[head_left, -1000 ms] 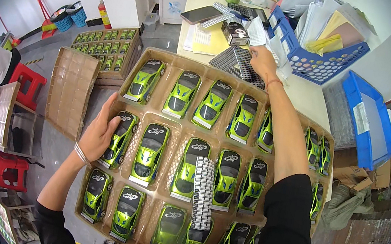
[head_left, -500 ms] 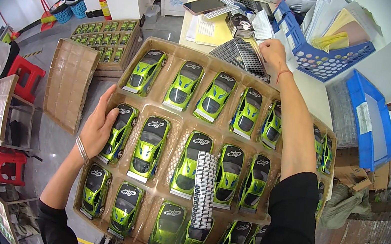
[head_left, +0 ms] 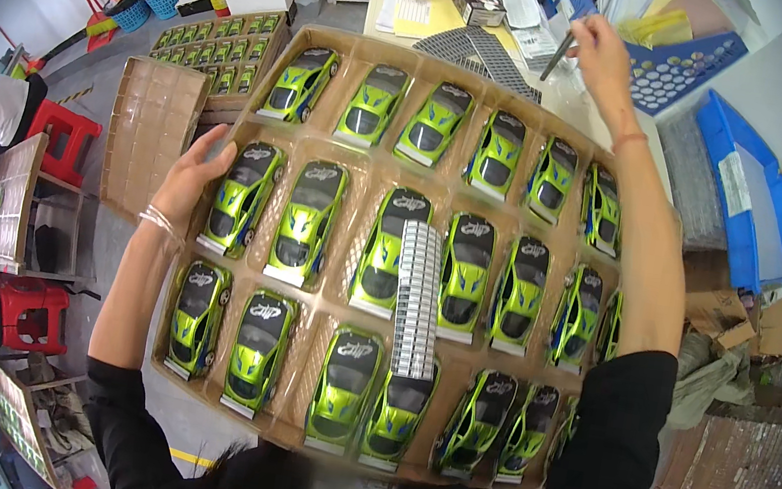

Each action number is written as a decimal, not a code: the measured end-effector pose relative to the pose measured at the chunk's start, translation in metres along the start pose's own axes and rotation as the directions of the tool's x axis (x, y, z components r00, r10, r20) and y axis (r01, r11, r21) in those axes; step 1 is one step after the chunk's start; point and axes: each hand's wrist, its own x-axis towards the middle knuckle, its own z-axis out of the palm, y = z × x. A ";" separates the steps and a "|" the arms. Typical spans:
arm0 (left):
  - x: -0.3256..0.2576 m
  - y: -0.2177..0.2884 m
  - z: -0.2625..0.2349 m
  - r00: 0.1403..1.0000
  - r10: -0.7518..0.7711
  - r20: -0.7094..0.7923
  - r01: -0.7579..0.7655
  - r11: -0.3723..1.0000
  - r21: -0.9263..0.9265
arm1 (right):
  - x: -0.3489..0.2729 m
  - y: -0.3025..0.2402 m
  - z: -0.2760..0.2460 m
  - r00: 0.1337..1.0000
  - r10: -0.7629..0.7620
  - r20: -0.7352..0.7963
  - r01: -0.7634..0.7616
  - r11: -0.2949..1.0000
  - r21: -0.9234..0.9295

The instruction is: Inspecting and adjusting internal components of toy cars using a metal tool.

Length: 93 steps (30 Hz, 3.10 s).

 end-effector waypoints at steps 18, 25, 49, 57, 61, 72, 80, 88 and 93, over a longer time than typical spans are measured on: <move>-0.095 0.053 0.092 0.543 0.649 0.533 -0.827 0.302 0.474 | -0.320 -0.080 -0.134 0.806 0.307 0.507 -0.566 0.147 0.811; -0.136 0.036 0.155 0.350 0.526 0.775 -0.926 0.070 0.370 | -0.360 -0.109 -0.105 0.970 0.134 0.204 -0.204 0.902 0.381; 0.044 0.094 0.095 0.917 0.334 0.219 -0.155 -0.209 0.966 | -0.352 -0.085 -0.096 0.933 -0.324 0.155 0.326 0.945 0.013; 0.073 0.086 0.099 0.908 0.393 0.147 -0.103 -0.131 0.986 | -0.353 -0.077 -0.097 0.923 -0.351 0.157 0.365 0.928 -0.078; 0.076 0.067 0.087 0.880 0.456 0.134 -0.138 -0.024 0.990 | -0.351 -0.073 -0.098 0.925 -0.343 0.163 0.359 0.929 -0.087; 0.058 0.059 0.075 0.707 0.701 0.090 -0.332 0.217 0.918 | -0.349 -0.073 -0.098 0.928 -0.336 0.162 0.349 0.936 -0.053; 0.049 0.059 0.051 0.643 0.611 0.461 -0.669 0.155 0.727 | -0.331 -0.166 -0.072 0.843 -0.502 0.194 0.524 0.848 -0.082; 0.040 0.087 0.088 0.878 0.318 0.358 -0.352 -0.078 0.933 | -0.335 -0.164 -0.043 0.729 -0.627 0.276 0.684 0.684 -0.253; 0.079 0.083 0.093 0.879 0.434 0.200 -0.201 -0.045 0.979 | -0.357 -0.173 -0.060 0.703 -0.660 0.264 0.711 0.654 -0.257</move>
